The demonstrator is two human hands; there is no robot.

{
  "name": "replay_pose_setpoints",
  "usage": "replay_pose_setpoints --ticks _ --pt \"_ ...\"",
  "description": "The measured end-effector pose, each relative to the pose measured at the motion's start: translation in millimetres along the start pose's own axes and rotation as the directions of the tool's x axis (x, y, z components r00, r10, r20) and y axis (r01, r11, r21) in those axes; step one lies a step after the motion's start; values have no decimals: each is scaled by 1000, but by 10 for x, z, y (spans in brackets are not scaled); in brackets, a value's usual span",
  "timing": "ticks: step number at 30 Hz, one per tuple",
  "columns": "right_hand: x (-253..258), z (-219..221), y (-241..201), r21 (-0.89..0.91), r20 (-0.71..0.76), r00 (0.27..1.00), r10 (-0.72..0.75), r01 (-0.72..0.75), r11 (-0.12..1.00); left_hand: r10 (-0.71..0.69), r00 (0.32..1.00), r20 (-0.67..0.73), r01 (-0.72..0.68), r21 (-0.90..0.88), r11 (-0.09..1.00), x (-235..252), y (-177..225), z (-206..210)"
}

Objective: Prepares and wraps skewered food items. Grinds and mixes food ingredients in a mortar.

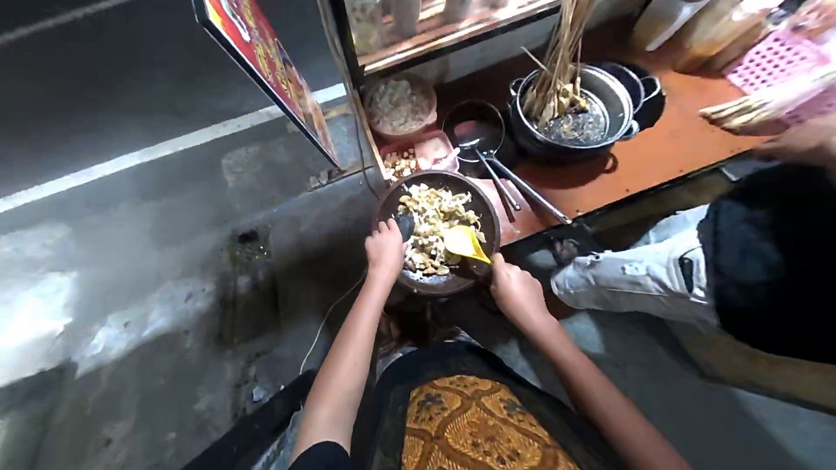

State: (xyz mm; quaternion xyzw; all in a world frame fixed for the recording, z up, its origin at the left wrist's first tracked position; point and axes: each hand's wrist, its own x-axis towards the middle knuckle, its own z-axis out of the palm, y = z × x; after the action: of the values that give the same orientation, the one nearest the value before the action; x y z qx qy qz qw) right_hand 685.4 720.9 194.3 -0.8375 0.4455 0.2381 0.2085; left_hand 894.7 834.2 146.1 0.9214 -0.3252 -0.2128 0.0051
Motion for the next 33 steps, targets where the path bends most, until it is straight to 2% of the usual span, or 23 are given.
replay_pose_setpoints --ticks 4,6,9,11,13,16,18,20,24,27,29,31,33 --pt "-192 41 10 0 -137 982 130 -131 991 6 991 136 -5 -5 1000 1 -33 -81" --pt "-205 21 14 -15 -192 963 189 -195 981 21 985 170 -1 -115 993 -35 -75 -158" --pt "-113 -12 14 -58 -296 936 192 -219 974 20 983 180 37 -307 951 -177 -65 -308" --pt "-29 -63 -51 -62 -265 945 189 -213 975 27 980 197 47 -358 932 -219 7 -342" --pt "50 -144 -111 -35 -168 964 207 -215 976 58 967 248 30 -336 942 -184 124 -245" --pt "210 -225 -108 26 -28 976 215 -214 976 102 952 289 -57 -160 985 -106 394 -16" --pt "305 -218 -31 36 -21 983 185 -184 982 126 960 250 -128 -7 992 -94 610 95" --pt "364 -217 49 26 -41 991 124 -124 992 112 964 242 -131 62 989 -87 721 91" --pt "430 -88 294 -24 -212 974 -79 76 997 -36 918 395 81 -99 992 -79 665 -143" --pt "516 28 394 -44 -327 923 -204 201 979 -67 950 304 82 -36 996 -77 866 -13" --pt "604 -99 439 41 -211 962 -172 185 982 -41 961 275 37 21 999 -91 969 35" --pt "713 -362 535 202 9 995 -99 95 975 -43 956 290 42 12 999 -194 882 -82" --pt "772 -485 633 219 59 994 -87 72 973 -89 961 264 88 16 996 -401 715 -206"
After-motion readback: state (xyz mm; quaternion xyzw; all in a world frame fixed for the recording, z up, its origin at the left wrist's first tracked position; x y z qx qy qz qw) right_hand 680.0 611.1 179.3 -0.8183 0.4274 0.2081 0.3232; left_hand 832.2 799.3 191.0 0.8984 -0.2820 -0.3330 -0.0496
